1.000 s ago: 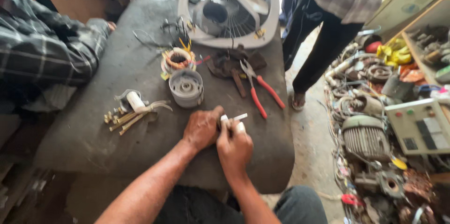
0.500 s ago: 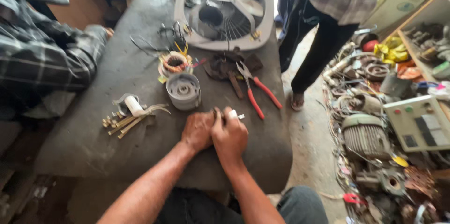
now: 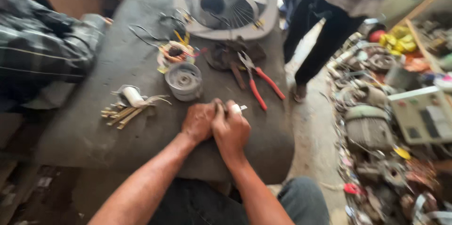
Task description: The person repeatedly uses a metal file to smooth the surface of a small cylindrical motor component on a workbench. They rotate the component by hand and file different sides while other tools and disassembled fan parts remain on the table.
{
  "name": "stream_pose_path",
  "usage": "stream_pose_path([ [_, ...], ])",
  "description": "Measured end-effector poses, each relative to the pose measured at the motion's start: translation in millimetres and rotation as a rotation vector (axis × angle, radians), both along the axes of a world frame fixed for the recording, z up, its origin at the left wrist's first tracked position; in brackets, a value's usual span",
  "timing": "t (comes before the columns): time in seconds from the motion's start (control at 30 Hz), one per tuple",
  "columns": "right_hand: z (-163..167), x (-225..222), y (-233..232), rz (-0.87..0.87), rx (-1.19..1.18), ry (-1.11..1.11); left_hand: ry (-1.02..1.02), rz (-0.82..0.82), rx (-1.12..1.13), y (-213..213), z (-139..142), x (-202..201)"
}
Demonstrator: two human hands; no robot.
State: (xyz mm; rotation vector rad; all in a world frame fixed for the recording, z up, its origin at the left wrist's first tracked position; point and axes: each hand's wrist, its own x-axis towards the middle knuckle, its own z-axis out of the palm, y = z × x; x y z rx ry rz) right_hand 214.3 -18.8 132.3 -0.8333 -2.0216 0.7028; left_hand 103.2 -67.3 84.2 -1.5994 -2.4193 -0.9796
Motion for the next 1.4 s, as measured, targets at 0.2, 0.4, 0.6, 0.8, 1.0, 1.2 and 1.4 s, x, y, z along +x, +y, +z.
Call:
stream_pose_path([
  [0.2, -22, 42, -1, 0.131, 0.115, 0.070, -0.021, 0.013, 0.049, -1, 18, 8],
  [0.4, -65, 69, 31, 0.222, -0.612, 0.608, -0.071, 0.021, 0.014, -1, 36, 14],
  [0.6, -62, 60, 44, 0.220, -0.763, 0.612, -0.111, -0.009, 0.009, 2, 42, 11],
  [0.8, -57, 60, 41, 0.170, -0.770, 0.488, -0.137, -0.032, -0.010, 1, 42, 11],
  [1.0, -54, 59, 37, 0.195, -0.745, 0.454, -0.093, -0.028, 0.008, -1, 42, 14],
  [1.2, -53, 58, 33, 0.175, -0.663, 0.423, -0.043, -0.058, -0.070, -5, 38, 18],
  [1.4, -44, 40, 12, 0.120, -0.271, 0.327, 0.047, -0.035, -0.044, -3, 20, 15],
])
